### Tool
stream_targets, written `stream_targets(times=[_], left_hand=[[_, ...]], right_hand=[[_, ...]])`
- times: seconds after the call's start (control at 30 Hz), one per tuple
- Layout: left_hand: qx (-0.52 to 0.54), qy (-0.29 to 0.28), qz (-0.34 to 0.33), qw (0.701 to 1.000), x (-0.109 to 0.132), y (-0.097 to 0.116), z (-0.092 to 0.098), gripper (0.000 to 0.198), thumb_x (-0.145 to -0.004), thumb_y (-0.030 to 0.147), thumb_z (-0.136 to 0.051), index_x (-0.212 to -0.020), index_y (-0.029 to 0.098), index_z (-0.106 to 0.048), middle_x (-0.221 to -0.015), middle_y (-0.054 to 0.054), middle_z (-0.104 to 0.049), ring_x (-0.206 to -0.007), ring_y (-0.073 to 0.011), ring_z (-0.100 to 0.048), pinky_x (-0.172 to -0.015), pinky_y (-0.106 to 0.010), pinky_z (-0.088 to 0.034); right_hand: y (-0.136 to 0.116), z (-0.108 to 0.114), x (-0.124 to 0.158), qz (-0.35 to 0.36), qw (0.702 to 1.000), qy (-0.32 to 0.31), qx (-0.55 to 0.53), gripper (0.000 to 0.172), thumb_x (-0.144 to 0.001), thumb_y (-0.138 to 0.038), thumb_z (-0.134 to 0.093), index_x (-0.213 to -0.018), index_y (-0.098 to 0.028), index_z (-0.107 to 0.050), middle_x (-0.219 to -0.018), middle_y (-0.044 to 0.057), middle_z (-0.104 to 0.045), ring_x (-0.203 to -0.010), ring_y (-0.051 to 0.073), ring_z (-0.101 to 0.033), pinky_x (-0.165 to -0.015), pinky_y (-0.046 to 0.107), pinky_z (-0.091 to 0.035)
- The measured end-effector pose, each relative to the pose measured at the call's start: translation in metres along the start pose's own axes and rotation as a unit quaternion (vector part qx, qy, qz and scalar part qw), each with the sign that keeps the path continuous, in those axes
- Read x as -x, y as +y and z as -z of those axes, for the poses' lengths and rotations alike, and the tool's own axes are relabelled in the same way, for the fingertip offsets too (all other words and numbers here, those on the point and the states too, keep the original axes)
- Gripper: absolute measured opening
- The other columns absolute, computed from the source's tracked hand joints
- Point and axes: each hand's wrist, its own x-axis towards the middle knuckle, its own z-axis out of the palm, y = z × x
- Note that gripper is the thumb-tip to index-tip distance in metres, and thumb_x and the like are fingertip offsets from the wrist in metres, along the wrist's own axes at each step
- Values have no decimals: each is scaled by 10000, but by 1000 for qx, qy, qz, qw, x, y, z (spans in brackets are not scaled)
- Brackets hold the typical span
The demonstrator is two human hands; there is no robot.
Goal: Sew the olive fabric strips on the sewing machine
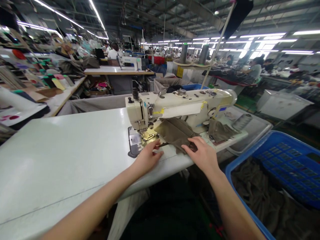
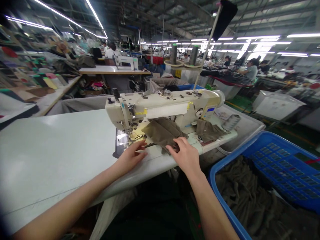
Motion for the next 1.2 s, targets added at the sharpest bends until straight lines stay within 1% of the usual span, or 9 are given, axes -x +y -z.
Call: stream_targets(times=[0.1,0.2,0.27,0.4,0.57,0.67,0.83,1.07,1.2], left_hand=[[233,32,112,965,-23,7,-21,460,-763,208,-699,-1211,177,-599,-1168,-127,-690,-1031,-247,-678,-894,-394,-564],[351,75,99,928,-37,17,-38,448,-780,162,-662,-1217,172,-563,-1196,-113,-679,-1071,-210,-669,-943,-360,-544],[378,105,63,918,-40,21,-44,474,-795,134,-627,-1256,181,-532,-1213,-107,-675,-1086,-198,-665,-972,-372,-535],[386,141,85,908,-43,18,-51,463,-769,88,-616,-1221,173,-561,-1230,-126,-667,-1105,-206,-658,-1003,-384,-520],[381,139,122,906,-53,14,-57,363,-714,58,-615,-1059,169,-648,-1154,-105,-687,-1062,-214,-662,-930,-352,-549],[379,112,119,911,-60,14,-56,307,-698,48,-610,-969,172,-687,-1033,-73,-712,-949,-187,-675,-860,-315,-563],[389,88,104,911,-65,12,-52,244,-689,40,-627,-887,160,-703,-943,-62,-714,-801,-136,-660,-798,-275,-570],[410,68,84,906,-64,11,-51,219,-728,67,-666,-928,150,-698,-933,-64,-688,-821,-117,-659,-818,-249,-564],[410,76,90,904,-65,7,-52,244,-734,36,-641,-945,139,-704,-992,-76,-681,-859,-131,-660,-796,-242,-560]], right_hand=[[-7,-4,-5,16,998,-55,16,359,-890,-420,-664,-1175,-203,-692,-1227,79,-679,-992,231,-688,-768,312,-526],[-14,-9,-14,2,996,-83,24,274,-864,-330,-662,-1114,-235,-721,-1179,47,-706,-895,201,-695,-708,283,-497],[-10,-9,-22,-36,997,-58,33,192,-904,-313,-589,-983,-235,-746,-994,35,-747,-804,189,-688,-652,269,-460],[8,3,-42,-123,991,25,56,341,-972,-387,-472,-933,-200,-754,-761,63,-736,-702,215,-662,-593,282,-408],[15,13,-53,-66,991,102,55,341,-971,-311,-458,-1083,-162,-743,-997,110,-756,-917,230,-688,-777,302,-473],[15,5,-45,24,996,45,76,316,-984,-265,-462,-1142,-167,-718,-1129,103,-729,-994,218,-686,-815,298,-493],[14,-9,-29,57,992,-61,94,304,-927,-378,-642,-1166,-197,-694,-1191,68,-708,-913,215,-714,-723,301,-523],[-17,-4,-26,-45,973,-184,134,667,-837,-614,-667,-1313,-152,-601,-1338,153,-629,-1035,307,-693,-803,379,-521],[-22,-7,-34,-114,970,-186,110,450,-839,-384,-654,-1223,-149,-661,-1207,176,-689,-926,308,-707,-759,363,-485]])
